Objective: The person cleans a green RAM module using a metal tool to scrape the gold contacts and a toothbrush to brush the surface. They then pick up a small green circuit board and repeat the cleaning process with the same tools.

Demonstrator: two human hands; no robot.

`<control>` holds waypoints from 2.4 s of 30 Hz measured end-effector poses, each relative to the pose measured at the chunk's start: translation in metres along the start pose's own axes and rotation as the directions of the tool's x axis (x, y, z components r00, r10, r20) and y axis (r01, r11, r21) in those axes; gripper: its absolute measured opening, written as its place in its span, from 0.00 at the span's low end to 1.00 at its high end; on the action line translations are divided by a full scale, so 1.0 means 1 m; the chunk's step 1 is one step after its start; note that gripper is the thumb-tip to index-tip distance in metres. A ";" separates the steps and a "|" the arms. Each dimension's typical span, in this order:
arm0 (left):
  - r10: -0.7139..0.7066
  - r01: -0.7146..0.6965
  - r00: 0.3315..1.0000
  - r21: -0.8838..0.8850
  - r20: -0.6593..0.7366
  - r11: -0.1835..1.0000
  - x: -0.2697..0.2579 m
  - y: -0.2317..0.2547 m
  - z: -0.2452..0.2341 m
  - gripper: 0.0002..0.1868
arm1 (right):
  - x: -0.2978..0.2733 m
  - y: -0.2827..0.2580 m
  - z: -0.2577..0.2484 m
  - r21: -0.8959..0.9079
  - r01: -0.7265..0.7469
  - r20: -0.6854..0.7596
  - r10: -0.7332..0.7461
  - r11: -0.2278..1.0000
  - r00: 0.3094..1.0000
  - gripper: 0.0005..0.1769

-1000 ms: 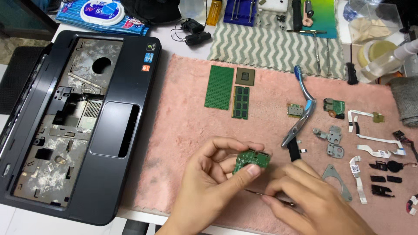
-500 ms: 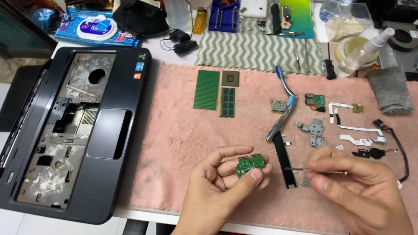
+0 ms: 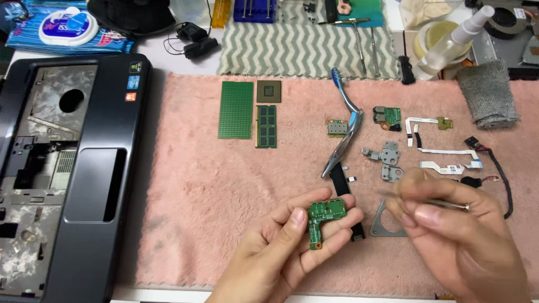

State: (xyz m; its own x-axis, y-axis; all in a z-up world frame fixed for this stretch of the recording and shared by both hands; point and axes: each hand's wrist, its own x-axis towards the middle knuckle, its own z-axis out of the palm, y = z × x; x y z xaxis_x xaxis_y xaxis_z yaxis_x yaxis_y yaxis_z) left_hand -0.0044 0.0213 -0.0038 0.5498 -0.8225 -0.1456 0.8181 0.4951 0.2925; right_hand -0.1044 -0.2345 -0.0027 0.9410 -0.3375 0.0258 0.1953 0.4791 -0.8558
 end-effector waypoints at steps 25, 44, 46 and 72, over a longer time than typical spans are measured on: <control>0.022 -0.024 0.999 0.078 0.031 0.997 0.013 -0.019 0.013 0.34 | -0.011 -0.018 0.062 -0.508 0.184 -0.151 -0.298 0.841 0.943 0.14; 0.073 -0.078 0.997 0.447 0.028 0.891 0.005 -0.007 0.007 0.38 | -0.012 -0.014 0.063 -0.568 0.070 -0.229 -0.239 0.820 0.944 0.11; 0.067 -0.075 0.997 0.466 0.034 0.881 0.003 -0.008 0.005 0.38 | -0.013 -0.014 0.063 -0.580 0.086 -0.194 -0.241 0.810 0.951 0.11; 0.086 -0.047 0.996 0.632 -0.032 0.774 -0.004 0.004 0.003 0.30 | -0.005 -0.018 0.065 -0.655 0.046 -0.103 -0.149 0.754 0.984 0.11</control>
State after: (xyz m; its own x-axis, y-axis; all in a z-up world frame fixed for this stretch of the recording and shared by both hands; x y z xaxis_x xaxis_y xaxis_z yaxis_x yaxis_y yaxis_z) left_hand -0.0041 0.0262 0.0006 0.6235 -0.7674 -0.1497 0.5006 0.2448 0.8304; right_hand -0.0949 -0.1883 0.0462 0.8680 -0.4864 0.0998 0.0090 -0.1854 -0.9826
